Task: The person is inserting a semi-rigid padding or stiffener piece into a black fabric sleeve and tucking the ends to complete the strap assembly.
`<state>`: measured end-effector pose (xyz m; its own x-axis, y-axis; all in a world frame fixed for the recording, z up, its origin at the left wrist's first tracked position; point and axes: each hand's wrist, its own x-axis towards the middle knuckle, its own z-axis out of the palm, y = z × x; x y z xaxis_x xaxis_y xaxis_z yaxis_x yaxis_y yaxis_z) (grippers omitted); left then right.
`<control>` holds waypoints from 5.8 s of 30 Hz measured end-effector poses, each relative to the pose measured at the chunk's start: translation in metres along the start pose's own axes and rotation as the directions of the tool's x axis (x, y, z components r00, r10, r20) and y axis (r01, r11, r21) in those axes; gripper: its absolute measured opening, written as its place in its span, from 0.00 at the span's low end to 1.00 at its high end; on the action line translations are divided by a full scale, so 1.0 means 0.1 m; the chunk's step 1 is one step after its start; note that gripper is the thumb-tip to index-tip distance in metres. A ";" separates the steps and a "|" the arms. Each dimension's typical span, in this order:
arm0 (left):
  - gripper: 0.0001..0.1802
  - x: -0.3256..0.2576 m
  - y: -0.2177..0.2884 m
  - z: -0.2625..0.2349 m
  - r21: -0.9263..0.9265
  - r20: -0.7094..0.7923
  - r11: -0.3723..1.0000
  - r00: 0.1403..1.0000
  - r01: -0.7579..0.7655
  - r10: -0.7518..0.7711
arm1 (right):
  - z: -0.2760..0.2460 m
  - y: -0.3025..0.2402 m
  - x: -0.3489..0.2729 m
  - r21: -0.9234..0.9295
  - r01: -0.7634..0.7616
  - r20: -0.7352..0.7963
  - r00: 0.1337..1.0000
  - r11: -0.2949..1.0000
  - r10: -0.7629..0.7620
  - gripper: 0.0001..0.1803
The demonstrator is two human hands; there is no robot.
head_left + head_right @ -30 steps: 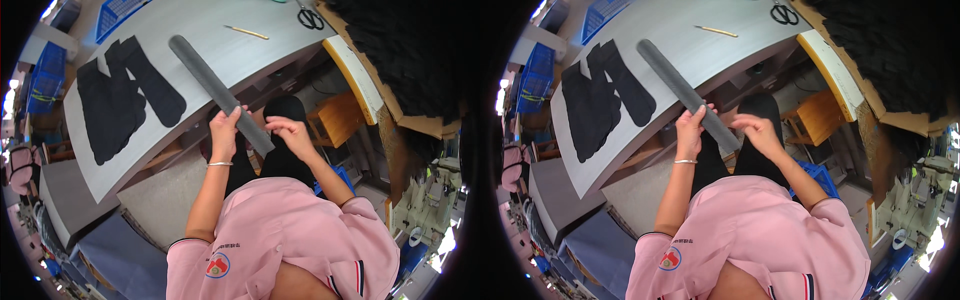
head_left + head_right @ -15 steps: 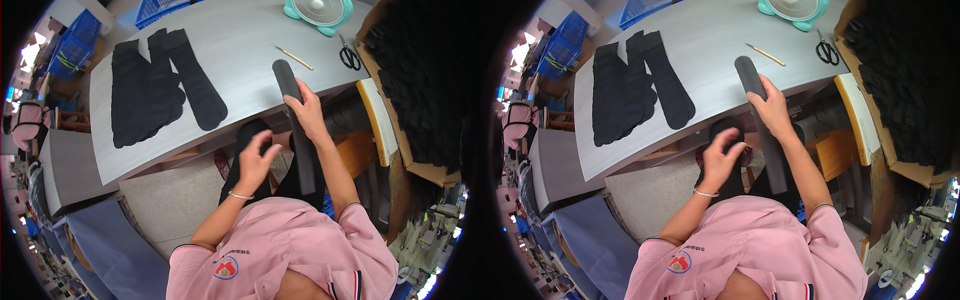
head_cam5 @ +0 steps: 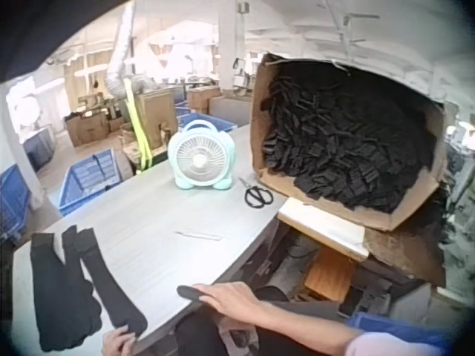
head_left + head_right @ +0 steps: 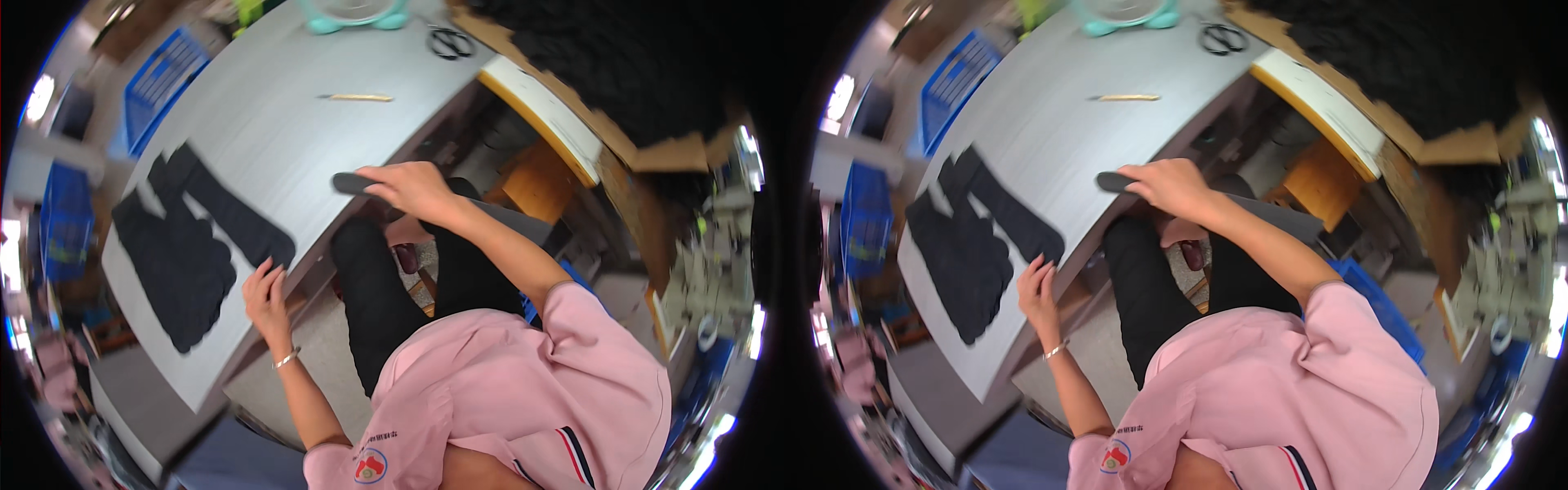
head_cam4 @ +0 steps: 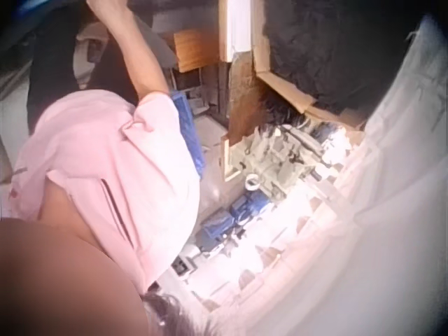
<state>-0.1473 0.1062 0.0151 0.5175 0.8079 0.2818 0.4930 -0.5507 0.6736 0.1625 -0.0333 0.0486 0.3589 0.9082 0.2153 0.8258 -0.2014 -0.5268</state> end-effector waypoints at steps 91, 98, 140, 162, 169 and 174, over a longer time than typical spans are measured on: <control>0.05 -0.19 1.27 0.49 -0.705 0.665 0.209 0.734 0.678 -0.137 | -0.22 -0.59 -0.59 0.619 -0.301 0.222 0.953 0.725 0.206 0.19; 0.04 -0.27 1.37 0.56 -0.801 0.496 0.282 0.849 0.528 -0.180 | -0.22 -0.58 -0.56 0.723 -0.503 0.490 0.857 0.474 0.162 0.09; 0.04 -0.47 1.33 0.94 -0.211 -0.067 0.974 0.996 -0.077 0.065 | 0.36 -0.54 -0.81 0.552 -0.252 0.022 0.957 0.795 0.288 0.09; 0.05 0.05 1.12 0.68 -0.643 0.700 0.394 0.713 0.657 -0.047 | -0.02 -0.26 -0.71 0.730 -0.232 0.244 0.967 0.643 0.072 0.11; 0.05 -0.19 1.44 0.90 -0.402 0.170 0.915 0.979 -0.031 0.108 | 0.29 -0.34 -0.79 0.709 -0.205 -0.052 0.939 0.675 0.341 0.11; 0.06 -0.25 1.36 1.07 -0.425 0.184 0.902 0.983 0.077 0.003 | 0.30 -0.17 -0.71 0.695 -0.324 0.102 0.928 0.642 0.357 0.09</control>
<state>-0.0179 -0.0112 0.0267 0.6389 0.7539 0.1532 0.1868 -0.3452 0.9198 0.1106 -0.0833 0.0176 0.5837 0.8087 -0.0727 0.1120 -0.1688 -0.9793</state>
